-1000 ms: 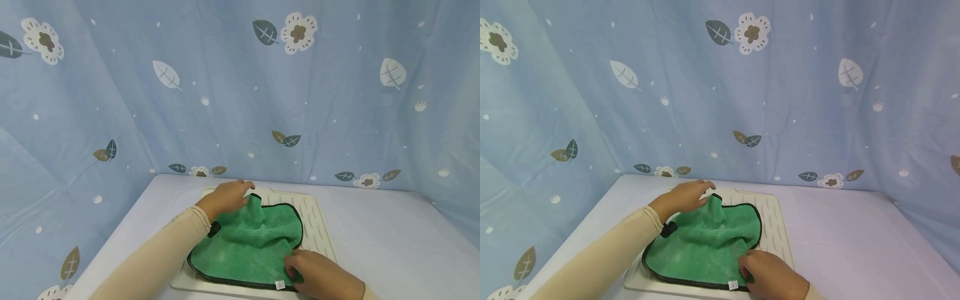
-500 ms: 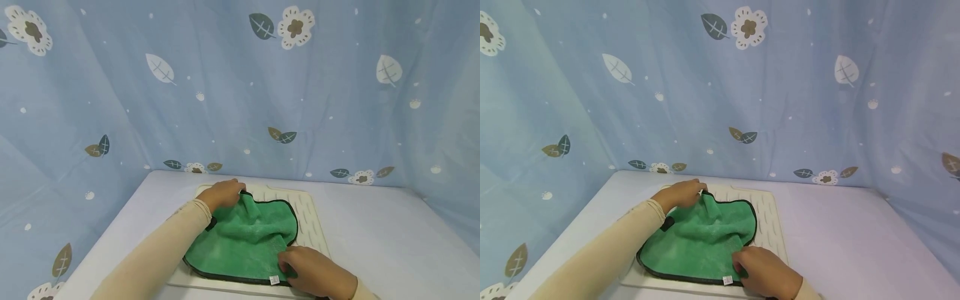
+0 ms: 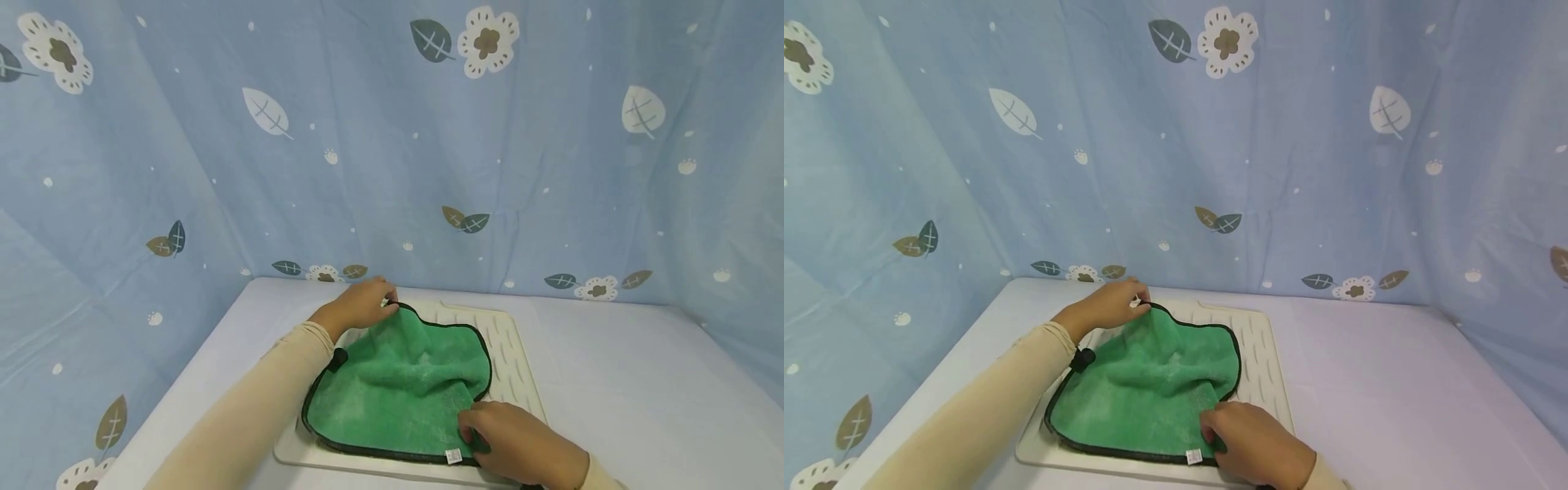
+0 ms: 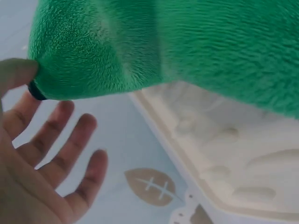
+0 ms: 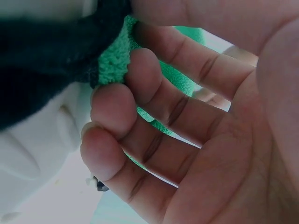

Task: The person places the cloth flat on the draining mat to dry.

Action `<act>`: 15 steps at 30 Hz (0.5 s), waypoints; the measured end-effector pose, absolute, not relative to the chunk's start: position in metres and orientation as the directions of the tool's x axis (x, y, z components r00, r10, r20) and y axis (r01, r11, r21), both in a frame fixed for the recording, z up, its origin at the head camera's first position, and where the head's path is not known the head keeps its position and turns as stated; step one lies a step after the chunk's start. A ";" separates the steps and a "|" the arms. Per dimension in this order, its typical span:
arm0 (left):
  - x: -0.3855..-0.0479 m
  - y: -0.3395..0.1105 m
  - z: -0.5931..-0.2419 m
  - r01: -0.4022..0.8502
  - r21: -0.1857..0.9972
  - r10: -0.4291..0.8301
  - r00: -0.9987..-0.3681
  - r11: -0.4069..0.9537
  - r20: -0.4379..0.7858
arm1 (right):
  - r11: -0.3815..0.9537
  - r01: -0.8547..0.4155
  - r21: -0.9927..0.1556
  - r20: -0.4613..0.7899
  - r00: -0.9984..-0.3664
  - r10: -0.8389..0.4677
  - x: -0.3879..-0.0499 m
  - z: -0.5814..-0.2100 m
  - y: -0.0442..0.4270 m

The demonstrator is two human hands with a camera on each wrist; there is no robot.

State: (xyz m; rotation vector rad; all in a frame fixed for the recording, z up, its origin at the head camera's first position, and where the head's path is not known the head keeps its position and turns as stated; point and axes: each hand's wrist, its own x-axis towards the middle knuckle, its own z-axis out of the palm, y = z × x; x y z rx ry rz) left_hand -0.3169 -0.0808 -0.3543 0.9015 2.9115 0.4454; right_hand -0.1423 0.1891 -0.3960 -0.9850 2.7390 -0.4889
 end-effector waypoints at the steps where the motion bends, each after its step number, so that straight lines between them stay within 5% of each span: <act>1: -0.316 -0.082 -0.352 0.541 0.334 0.564 -0.825 0.772 0.034 | 0.726 -0.584 -0.364 -0.063 -0.762 -0.644 -0.142 -0.396 0.189; 8: -0.312 -0.084 -0.346 0.525 0.577 0.629 -0.777 0.626 0.024 | 0.725 -0.584 -0.365 -0.056 -0.764 -0.643 -0.141 -0.396 0.189; 15: -0.310 -0.085 -0.356 0.504 0.631 0.686 -0.725 0.590 -0.061 | 0.723 -0.590 -0.359 -0.048 -0.762 -0.646 -0.141 -0.397 0.189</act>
